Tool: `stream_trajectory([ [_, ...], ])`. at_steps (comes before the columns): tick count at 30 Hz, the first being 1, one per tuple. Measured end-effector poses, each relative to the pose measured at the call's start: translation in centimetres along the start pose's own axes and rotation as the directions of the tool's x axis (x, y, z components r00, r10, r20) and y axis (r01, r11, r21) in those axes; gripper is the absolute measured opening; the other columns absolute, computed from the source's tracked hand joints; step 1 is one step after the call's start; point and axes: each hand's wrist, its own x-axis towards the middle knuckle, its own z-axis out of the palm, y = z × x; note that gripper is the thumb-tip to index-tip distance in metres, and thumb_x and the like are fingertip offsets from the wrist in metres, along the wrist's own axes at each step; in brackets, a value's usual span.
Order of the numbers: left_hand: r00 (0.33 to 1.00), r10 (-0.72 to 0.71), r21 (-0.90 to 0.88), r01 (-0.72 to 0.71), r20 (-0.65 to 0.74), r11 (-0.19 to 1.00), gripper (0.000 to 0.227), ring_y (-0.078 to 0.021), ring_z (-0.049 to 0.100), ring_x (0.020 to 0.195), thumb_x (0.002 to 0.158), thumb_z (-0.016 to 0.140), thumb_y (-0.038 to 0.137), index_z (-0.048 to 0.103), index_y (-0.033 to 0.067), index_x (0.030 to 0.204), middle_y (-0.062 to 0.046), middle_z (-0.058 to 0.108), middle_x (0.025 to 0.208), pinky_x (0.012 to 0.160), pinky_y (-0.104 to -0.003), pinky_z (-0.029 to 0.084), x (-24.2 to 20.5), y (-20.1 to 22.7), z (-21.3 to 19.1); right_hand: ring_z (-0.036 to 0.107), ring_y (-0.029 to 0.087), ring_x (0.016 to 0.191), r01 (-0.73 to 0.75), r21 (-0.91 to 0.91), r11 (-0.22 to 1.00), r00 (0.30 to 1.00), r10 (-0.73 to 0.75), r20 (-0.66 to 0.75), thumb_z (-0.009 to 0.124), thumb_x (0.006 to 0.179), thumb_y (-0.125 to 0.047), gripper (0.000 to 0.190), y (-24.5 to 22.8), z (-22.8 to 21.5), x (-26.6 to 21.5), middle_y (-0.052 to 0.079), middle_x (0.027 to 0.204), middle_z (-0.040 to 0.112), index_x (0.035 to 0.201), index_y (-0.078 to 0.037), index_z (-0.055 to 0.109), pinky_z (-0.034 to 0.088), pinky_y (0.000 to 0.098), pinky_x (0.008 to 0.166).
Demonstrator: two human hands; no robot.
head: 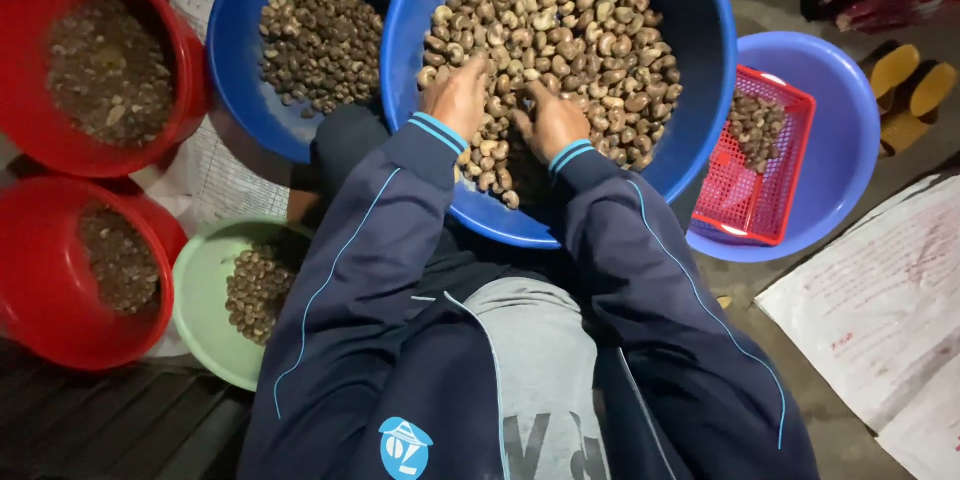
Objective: Manually sorting nuts from a large central basin into smaller peripheral containers based on quality or type.
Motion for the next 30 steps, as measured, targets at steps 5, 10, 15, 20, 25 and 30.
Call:
stream_trajectory([
  [5, 0.968, 0.157, 0.131, -0.184, 0.195, 0.974, 0.022, -0.0306, 0.071, 0.069, 0.108, 0.050, 0.024, 0.062, 0.0139, 0.124, -0.013, 0.075, 0.078, 0.067, -0.048, 0.058, 1.4, -4.0, 2.3, 0.070, 0.042, 0.107, 0.067, 0.232, 0.970, 0.996, -0.051, -0.072, 0.068, 0.097, -0.037, 0.027, 0.6, -1.1, -0.1, 0.015, 0.109, 0.075, 0.117, -0.019, 0.063, 0.055, 0.0537, 0.094],
  [10, 0.898, 0.129, 0.280, -0.264, 0.421, 0.923, 0.028, -0.0342, 0.075, 0.090, 0.104, 0.060, 0.026, 0.061, 0.0097, 0.128, -0.015, 0.078, 0.100, 0.087, -0.057, 0.058, 0.1, -2.9, 1.5, 0.064, 0.021, 0.063, 0.061, 0.814, 0.577, 0.993, 0.045, -0.107, 0.071, 0.095, -0.032, 0.025, 3.2, -3.6, -0.5, 0.013, 0.081, 0.071, 0.108, -0.011, 0.070, 0.053, 0.0326, 0.047],
  [15, 0.901, 0.134, 0.448, -0.329, 0.414, 0.831, 0.035, -0.0267, 0.069, 0.063, 0.100, 0.059, 0.015, 0.062, 0.0103, 0.134, -0.007, 0.069, 0.064, 0.092, -0.061, 0.056, 2.8, -6.5, 5.6, 0.050, 0.016, 0.059, 0.085, 0.991, -0.106, 0.986, -0.135, -0.099, 0.062, 0.093, -0.031, 0.031, 2.5, -8.1, -4.0, 0.011, 0.087, 0.058, 0.120, -0.018, 0.053, 0.036, 0.0209, 0.035],
  [20, 0.902, 0.118, 0.397, -0.296, 0.415, 0.869, 0.034, -0.0274, 0.069, 0.063, 0.101, 0.055, 0.016, 0.061, 0.0020, 0.131, -0.012, 0.070, 0.070, 0.081, -0.055, 0.058, 1.9, -4.6, 4.1, 0.055, 0.019, 0.055, 0.163, 0.984, -0.073, 0.985, 0.073, -0.158, 0.064, 0.096, -0.043, 0.032, 1.4, -9.6, -5.2, 0.018, 0.093, 0.067, 0.104, -0.012, 0.060, 0.034, 0.0222, 0.032],
  [25, 0.937, 0.214, -0.055, -0.207, 0.277, 0.977, 0.031, -0.0329, 0.070, 0.070, 0.106, 0.059, 0.025, 0.064, -0.0032, 0.117, -0.016, 0.069, 0.074, 0.062, -0.046, 0.055, -0.5, -0.9, 0.6, 0.070, 0.020, 0.076, 0.008, 0.840, 0.542, 0.862, 0.422, -0.280, 0.080, 0.083, -0.068, 0.048, 4.6, -6.2, -0.7, 0.005, 0.071, 0.074, 0.074, -0.021, 0.077, 0.054, 0.0280, 0.073],
  [30, 0.977, 0.201, -0.932, -0.009, 0.069, 0.363, 0.024, -0.0246, 0.062, 0.049, 0.095, 0.063, 0.023, 0.066, -0.0002, 0.101, -0.025, 0.064, 0.065, 0.028, -0.028, 0.040, 0.9, -1.8, 0.7, 0.071, 0.044, 0.101, 0.012, 0.008, 1.000, 0.967, -0.010, -0.256, 0.062, 0.100, -0.047, 0.032, 2.3, -4.7, 1.6, 0.017, 0.107, 0.075, 0.122, -0.023, 0.062, 0.056, 0.0578, 0.089],
])
